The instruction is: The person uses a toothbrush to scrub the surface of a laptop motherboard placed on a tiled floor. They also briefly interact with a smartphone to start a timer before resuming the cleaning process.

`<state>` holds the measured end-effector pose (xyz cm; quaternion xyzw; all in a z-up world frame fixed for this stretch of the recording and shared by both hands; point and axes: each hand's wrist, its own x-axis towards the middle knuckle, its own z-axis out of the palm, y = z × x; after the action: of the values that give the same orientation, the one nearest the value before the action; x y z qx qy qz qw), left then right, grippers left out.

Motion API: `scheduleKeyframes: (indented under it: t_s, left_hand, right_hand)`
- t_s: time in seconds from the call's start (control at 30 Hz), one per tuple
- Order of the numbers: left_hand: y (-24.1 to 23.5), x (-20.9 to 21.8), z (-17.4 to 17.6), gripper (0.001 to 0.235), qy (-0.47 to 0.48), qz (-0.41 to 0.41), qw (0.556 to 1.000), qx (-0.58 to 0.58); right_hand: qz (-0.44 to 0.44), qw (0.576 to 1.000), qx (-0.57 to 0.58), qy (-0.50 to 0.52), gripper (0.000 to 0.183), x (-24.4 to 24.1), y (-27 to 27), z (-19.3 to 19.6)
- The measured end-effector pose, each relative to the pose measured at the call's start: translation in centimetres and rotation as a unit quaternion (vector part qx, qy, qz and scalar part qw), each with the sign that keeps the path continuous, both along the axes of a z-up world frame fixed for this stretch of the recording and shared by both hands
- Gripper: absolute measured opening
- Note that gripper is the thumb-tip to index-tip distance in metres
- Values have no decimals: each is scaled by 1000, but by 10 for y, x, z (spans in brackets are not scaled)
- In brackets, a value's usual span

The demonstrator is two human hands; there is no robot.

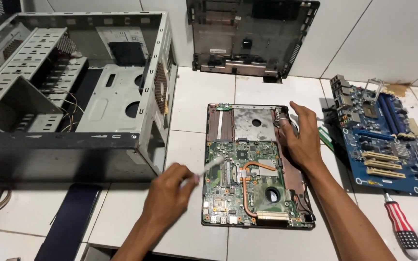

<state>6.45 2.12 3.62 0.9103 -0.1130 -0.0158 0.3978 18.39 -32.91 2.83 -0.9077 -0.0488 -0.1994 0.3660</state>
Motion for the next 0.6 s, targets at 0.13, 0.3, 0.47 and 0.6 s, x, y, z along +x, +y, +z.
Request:
scheduleKeyframes:
  t_s: [0.13, 0.3, 0.47, 0.6]
  left_hand:
    - [-9, 11, -9, 13, -74, 53, 996, 23]
    - [-16, 18, 7, 13, -167, 63, 982, 64]
    - [-19, 20, 4, 15, -103, 86, 986, 95]
    - [-20, 5, -2, 19, -110, 29, 993, 23]
  right_hand:
    - [5, 1000, 1, 3, 77, 1, 2, 2]
    - [-6, 999, 40, 9, 65, 4, 0, -1]
    - [-8, 999, 30, 30, 86, 2, 0, 1]
    - [-5, 999, 35, 15, 83, 2, -4, -1]
